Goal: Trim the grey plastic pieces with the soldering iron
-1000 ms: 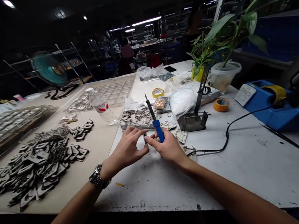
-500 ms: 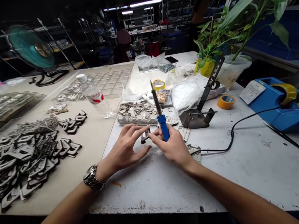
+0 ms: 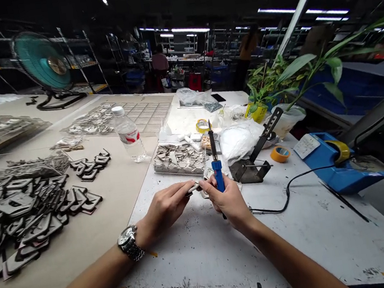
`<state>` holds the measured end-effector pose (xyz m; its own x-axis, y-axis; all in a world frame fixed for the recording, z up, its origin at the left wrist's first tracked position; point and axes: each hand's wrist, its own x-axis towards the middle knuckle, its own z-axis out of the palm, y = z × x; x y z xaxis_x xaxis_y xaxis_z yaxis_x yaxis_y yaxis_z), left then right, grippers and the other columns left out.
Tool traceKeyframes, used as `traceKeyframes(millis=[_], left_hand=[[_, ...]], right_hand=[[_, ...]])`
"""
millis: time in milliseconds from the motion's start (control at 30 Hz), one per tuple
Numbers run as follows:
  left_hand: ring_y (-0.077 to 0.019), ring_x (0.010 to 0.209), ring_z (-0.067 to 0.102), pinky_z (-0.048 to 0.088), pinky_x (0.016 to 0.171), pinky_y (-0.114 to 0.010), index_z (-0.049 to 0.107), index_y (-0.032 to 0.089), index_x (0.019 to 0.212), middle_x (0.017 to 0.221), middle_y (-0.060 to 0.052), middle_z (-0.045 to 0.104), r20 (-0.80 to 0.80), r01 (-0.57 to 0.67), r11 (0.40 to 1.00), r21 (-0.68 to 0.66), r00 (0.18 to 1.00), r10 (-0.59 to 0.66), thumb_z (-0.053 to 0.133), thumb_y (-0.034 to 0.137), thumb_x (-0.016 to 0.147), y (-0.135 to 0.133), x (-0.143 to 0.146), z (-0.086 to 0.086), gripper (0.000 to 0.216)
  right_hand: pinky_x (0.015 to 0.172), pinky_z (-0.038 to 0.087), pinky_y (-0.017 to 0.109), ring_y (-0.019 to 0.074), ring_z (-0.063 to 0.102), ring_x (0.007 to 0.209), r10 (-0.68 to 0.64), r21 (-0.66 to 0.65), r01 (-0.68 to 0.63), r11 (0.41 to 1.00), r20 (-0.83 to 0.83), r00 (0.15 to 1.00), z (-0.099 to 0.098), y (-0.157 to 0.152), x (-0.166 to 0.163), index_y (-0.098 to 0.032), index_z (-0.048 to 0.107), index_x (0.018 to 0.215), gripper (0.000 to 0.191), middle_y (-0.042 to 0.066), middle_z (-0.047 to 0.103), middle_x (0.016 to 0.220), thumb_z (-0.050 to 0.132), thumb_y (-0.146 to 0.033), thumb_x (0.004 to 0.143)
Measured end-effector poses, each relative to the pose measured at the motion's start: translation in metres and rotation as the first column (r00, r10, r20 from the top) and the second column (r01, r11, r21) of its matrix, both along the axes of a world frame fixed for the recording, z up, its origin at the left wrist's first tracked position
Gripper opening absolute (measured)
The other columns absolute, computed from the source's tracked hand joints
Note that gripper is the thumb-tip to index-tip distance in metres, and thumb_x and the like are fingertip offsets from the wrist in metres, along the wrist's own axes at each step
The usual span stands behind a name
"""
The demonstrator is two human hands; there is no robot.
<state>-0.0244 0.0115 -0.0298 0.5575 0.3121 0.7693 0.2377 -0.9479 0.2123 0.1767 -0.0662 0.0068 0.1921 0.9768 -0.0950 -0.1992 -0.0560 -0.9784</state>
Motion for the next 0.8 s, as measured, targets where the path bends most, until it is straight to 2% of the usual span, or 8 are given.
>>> traceKeyframes(millis=[100,200,233,367,500,600,700,800], left_hand=[[-0.0246,0.102,0.083,0.069,0.086,-0.036,0.069,0.018,0.141,0.121,-0.01,0.084,0.108,0.014,0.977,-0.213,0.994,0.009,0.061,0.003,0.103,-0.001,0.005,-0.006,0.041],[-0.0236,0.098,0.083,0.068,0.082,-0.034,0.075,0.02,0.134,0.119,-0.009,0.085,0.169,0.019,0.93,-0.368,0.985,0.047,0.064,0.007,0.103,0.001,0.008,-0.01,0.035],[-0.0233,0.098,0.083,0.067,0.081,-0.033,0.076,0.021,0.132,0.118,-0.009,0.085,0.176,0.017,0.915,-0.404,0.983,0.059,0.064,0.009,0.104,0.001,0.008,-0.01,0.033],[-0.0225,0.095,0.082,0.063,0.082,-0.032,0.08,0.022,0.124,0.114,-0.007,0.086,0.17,0.022,0.875,-0.483,0.983,0.069,0.064,0.015,0.107,0.001,0.01,-0.014,0.024],[-0.0229,0.091,0.08,0.059,0.081,-0.033,0.081,0.022,0.12,0.107,-0.006,0.085,0.136,0.031,0.866,-0.499,0.99,0.044,0.063,0.017,0.107,0.0,0.014,-0.018,0.022],[-0.0242,0.088,0.078,0.057,0.081,-0.034,0.081,0.021,0.116,0.103,-0.008,0.084,0.11,0.016,0.854,-0.52,0.993,0.048,0.062,0.021,0.108,0.001,0.013,-0.016,0.021],[-0.0252,0.086,0.075,0.055,0.08,-0.035,0.081,0.021,0.109,0.099,-0.01,0.083,0.089,0.009,0.823,-0.568,0.995,0.051,0.059,0.027,0.109,0.0,0.011,-0.009,0.022],[-0.0233,0.076,0.072,0.053,0.073,-0.033,0.077,0.021,0.095,0.089,-0.009,0.08,0.131,0.051,0.738,-0.673,0.99,0.051,0.058,0.035,0.111,0.0,0.01,-0.002,0.029]], right_hand=[[0.044,0.022,0.024,0.0082,0.026,0.051,-0.052,0.031,0.045,0.998,0.239,0.97,0.007,0.02,0.012,-0.028,0.043,0.092,0.057,-0.009,0.046,0.067,0.087,-0.064,0.086],[0.052,0.032,0.027,0.0116,0.038,0.056,-0.093,0.077,0.058,0.995,0.608,0.789,0.019,0.057,0.026,-0.026,0.046,0.087,0.049,-0.007,0.049,0.069,0.078,-0.063,0.089],[0.054,0.034,0.027,0.0128,0.041,0.059,-0.086,0.076,0.047,0.996,0.668,0.739,0.024,0.07,0.028,-0.026,0.047,0.085,0.046,-0.006,0.049,0.069,0.079,-0.06,0.087],[0.062,0.037,0.029,0.0168,0.053,0.067,-0.038,0.038,0.012,0.999,0.785,0.618,0.037,0.112,0.022,-0.024,0.054,0.079,0.034,-0.003,0.06,0.071,0.082,-0.043,0.078],[0.062,0.035,0.029,0.0188,0.056,0.068,-0.02,-0.009,0.053,0.999,0.853,0.521,0.037,0.134,0.009,-0.023,0.058,0.071,0.031,0.0,0.063,0.066,0.087,-0.034,0.071],[0.06,0.032,0.028,0.0172,0.054,0.065,0.012,-0.047,0.056,0.997,0.861,0.508,0.033,0.143,0.008,-0.022,0.058,0.065,0.03,-0.002,0.06,0.06,0.088,-0.025,0.063],[0.057,0.031,0.027,0.0145,0.051,0.06,0.031,-0.066,0.044,0.997,0.835,0.549,0.031,0.149,0.013,-0.022,0.057,0.061,0.029,-0.005,0.055,0.053,0.085,-0.019,0.058],[0.055,0.033,0.025,0.0129,0.05,0.059,0.003,-0.028,0.029,0.999,0.768,0.64,0.032,0.145,0.018,-0.021,0.057,0.065,0.032,-0.006,0.057,0.056,0.088,-0.024,0.057]])
